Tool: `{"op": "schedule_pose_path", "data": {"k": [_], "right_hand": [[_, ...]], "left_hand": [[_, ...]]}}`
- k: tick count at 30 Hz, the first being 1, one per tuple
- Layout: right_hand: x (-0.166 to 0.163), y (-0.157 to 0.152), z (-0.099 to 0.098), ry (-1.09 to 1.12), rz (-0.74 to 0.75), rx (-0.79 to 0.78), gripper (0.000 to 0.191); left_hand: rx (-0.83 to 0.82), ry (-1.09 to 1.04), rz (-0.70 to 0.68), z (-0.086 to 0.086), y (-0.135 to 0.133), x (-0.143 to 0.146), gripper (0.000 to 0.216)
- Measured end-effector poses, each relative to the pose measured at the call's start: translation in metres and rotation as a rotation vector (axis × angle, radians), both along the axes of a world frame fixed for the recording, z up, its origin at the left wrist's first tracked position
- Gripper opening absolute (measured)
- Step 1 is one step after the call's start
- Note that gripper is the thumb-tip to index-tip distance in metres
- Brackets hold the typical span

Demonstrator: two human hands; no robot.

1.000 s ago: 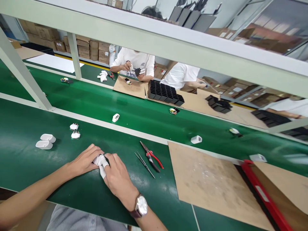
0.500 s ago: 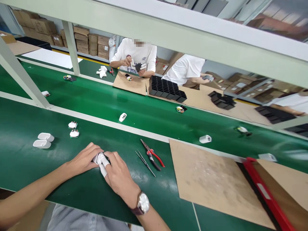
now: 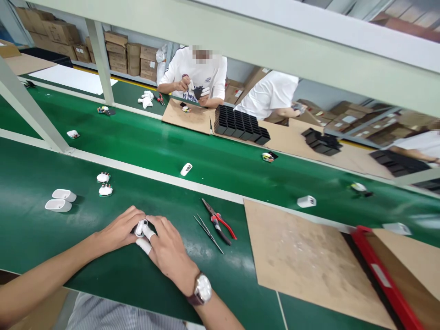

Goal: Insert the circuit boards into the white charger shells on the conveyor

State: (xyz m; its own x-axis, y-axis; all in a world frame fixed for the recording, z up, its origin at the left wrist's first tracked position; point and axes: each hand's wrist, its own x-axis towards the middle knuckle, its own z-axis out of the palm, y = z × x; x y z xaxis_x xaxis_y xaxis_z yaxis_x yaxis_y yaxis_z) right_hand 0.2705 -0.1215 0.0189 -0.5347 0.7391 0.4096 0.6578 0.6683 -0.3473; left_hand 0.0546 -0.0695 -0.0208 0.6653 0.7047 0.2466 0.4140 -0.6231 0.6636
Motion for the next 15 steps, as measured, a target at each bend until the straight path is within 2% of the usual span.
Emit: {"op": "schedule_pose_path", "data": {"k": [3,6,12,15], "right_hand": [[-0.002,0.002,-0.005,0.014,0.001,-0.044,0.030],[-0.003,0.005,-0.010,0.071,-0.015,-0.087,0.039],[-0.007,0.011,-0.009,-0.070,0.000,-0.024,0.023],[-0.008,0.015,-0.005,-0.045,0.015,-0.032,0.027]], "left_hand": [[-0.077,-0.023,0.027,-0.001,0.002,0.001,0.029],[-0.090,-0.026,-0.003,-0.002,0.004,-0.001,0.025],[-0.132,-0.025,-0.048,0.003,0.006,-0.002,0.027],[-0.124,-0.026,-0.039,0.009,0.006,-0.001,0.022]]}}
